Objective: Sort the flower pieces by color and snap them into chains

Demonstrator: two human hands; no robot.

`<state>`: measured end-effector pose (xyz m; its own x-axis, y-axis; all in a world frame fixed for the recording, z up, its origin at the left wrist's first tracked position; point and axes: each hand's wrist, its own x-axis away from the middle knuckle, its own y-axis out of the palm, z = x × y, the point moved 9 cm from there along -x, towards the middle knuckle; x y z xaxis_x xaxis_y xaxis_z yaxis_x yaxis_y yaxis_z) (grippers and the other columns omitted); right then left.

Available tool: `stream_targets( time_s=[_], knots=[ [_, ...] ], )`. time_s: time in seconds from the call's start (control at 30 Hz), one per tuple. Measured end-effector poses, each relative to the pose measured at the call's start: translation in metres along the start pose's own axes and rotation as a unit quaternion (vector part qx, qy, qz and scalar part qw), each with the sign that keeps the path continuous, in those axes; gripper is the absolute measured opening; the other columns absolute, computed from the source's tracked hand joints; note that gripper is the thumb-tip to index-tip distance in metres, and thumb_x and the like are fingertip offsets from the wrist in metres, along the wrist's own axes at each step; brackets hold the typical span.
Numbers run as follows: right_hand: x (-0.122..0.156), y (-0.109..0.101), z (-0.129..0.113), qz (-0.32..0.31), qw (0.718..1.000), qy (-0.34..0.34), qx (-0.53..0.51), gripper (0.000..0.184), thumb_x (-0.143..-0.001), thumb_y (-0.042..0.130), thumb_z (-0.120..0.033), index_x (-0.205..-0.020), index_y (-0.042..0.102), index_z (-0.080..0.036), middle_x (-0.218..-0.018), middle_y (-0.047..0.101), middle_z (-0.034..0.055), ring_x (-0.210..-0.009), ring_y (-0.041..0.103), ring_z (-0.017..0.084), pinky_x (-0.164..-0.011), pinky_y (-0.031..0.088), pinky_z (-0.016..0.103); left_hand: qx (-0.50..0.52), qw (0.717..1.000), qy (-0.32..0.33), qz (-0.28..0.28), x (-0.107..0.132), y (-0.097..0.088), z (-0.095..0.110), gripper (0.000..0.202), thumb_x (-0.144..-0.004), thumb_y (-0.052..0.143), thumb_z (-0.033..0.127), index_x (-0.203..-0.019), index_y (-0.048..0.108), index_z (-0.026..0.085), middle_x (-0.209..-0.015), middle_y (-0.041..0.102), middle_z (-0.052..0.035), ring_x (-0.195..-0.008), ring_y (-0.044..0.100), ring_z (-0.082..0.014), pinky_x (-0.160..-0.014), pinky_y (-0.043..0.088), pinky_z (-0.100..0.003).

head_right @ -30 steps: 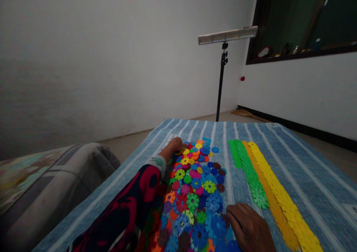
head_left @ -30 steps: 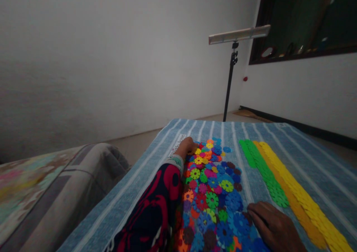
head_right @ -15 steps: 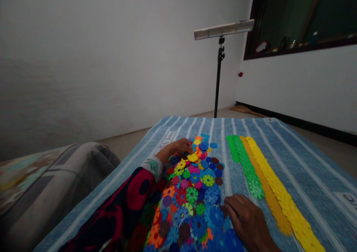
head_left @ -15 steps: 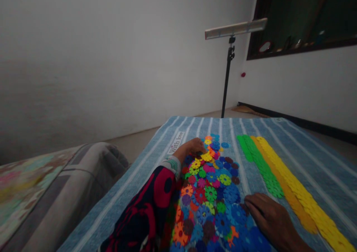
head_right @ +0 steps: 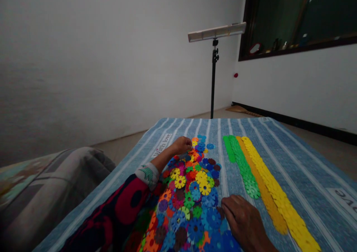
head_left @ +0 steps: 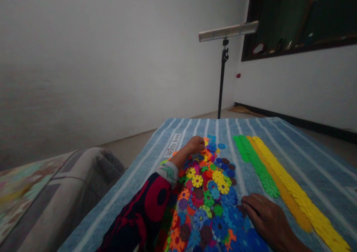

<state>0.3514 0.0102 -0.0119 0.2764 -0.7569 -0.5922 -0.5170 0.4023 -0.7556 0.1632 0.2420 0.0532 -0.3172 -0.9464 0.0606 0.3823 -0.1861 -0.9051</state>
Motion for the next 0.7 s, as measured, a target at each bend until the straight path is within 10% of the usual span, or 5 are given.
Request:
stream_targets(
  time_s=[0.3, 0.7],
  knots=[
    [-0.002, 0.002, 0.001, -0.031, 0.999, -0.036, -0.006, 0.027, -0.1, 0.045, -0.026, -0.083, 0.067, -0.024, -0.071, 0.067, -0.0006, -0.065, 0.065, 0.012, -0.061, 0.047, 0.021, -0.123, 0.991, 0.028, -0.05, -0.048, 0.038, 0.011, 0.027, -0.085, 0.058, 0.026, -0.104, 0.074, 0.015, -0.109, 0.075, -0.0145, -0.103, 0.068, -0.0272, -0.09, 0.05, -0.035],
    [-0.003, 0.0, -0.002, -0.006, 1.0, 0.015, -0.012, 0.038, -0.103, 0.039, -0.032, -0.081, 0.068, -0.024, -0.072, 0.067, 0.0012, -0.066, 0.065, 0.014, -0.062, 0.046, 0.025, -0.126, 0.979, 0.151, -0.056, 0.076, 0.054, 0.045, 0.028, -0.092, 0.051, 0.04, -0.101, 0.069, 0.021, -0.101, 0.073, -0.0105, -0.095, 0.067, -0.0249, -0.084, 0.05, -0.033]
  ],
)
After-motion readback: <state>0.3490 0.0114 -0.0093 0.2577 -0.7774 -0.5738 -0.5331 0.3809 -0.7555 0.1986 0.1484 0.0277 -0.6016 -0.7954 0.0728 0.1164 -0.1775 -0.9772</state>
